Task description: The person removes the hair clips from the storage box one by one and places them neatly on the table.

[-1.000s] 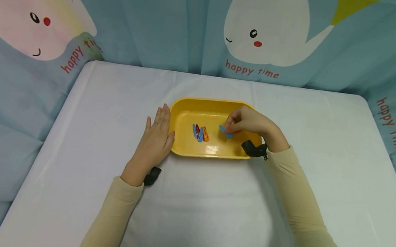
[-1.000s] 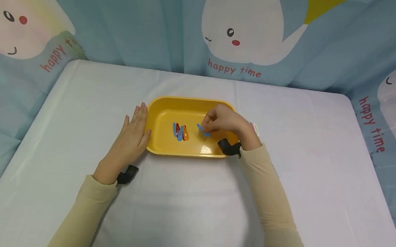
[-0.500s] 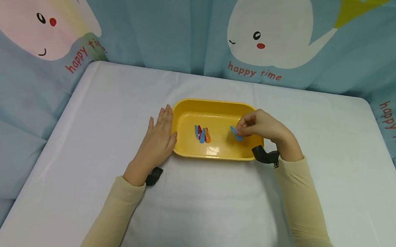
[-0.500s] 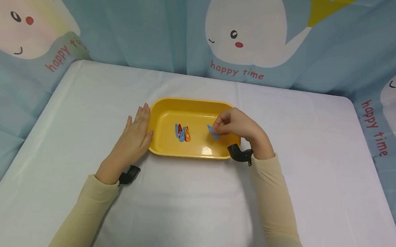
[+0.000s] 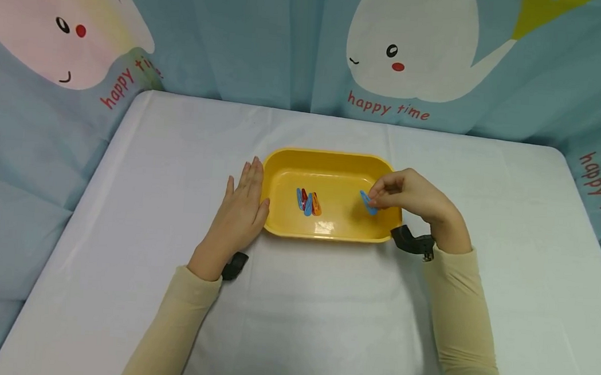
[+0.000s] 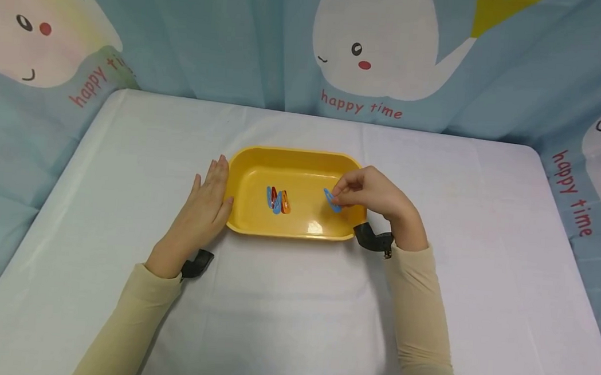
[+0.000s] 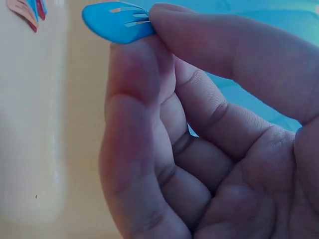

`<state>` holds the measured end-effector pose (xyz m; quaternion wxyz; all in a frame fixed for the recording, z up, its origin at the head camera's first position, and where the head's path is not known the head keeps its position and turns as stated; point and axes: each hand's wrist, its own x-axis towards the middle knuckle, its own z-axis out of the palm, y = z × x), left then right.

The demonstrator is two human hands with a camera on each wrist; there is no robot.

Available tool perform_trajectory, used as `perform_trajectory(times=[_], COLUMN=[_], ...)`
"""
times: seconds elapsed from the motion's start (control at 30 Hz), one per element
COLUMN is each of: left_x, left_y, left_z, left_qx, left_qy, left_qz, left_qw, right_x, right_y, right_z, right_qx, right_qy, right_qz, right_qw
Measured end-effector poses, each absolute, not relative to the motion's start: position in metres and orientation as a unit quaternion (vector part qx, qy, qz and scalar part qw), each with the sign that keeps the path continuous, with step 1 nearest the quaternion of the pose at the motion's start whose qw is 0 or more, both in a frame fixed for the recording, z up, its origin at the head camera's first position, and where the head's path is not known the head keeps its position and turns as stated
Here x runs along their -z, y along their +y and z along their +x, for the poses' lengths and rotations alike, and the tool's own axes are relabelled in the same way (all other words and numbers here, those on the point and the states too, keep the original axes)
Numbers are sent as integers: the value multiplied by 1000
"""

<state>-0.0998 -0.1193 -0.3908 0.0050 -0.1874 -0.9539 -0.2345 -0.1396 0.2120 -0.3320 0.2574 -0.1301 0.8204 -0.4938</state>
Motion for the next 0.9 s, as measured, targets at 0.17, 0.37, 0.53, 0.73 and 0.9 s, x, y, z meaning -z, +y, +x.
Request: perform_trajectory(times=[0.17,0.37,0.53,0.73,0.9], left_x=[389,389,389,390,390], left_y=[-119,-120,-120,-119,-119], left_z=[-101,-101,-101,-101,-101], left_qx=[235,235,238,237,235], left_qy=[-953,-954,-953,-953,-954], left_qz=[-189,-189,-186,-188,-188], left_qw=[5,2,-3,5,6], right_x=[334,336,338,339,340], right_y=[218,224,226,229,233], right_z=[-136,-132,-132,-133,-133], right_qx=[524,553,567,575,575], right_qy=[803,786,777,771,775], right_qz=[-135,-139,-142,-145,-142], right_qw=[251,239,234,231,221])
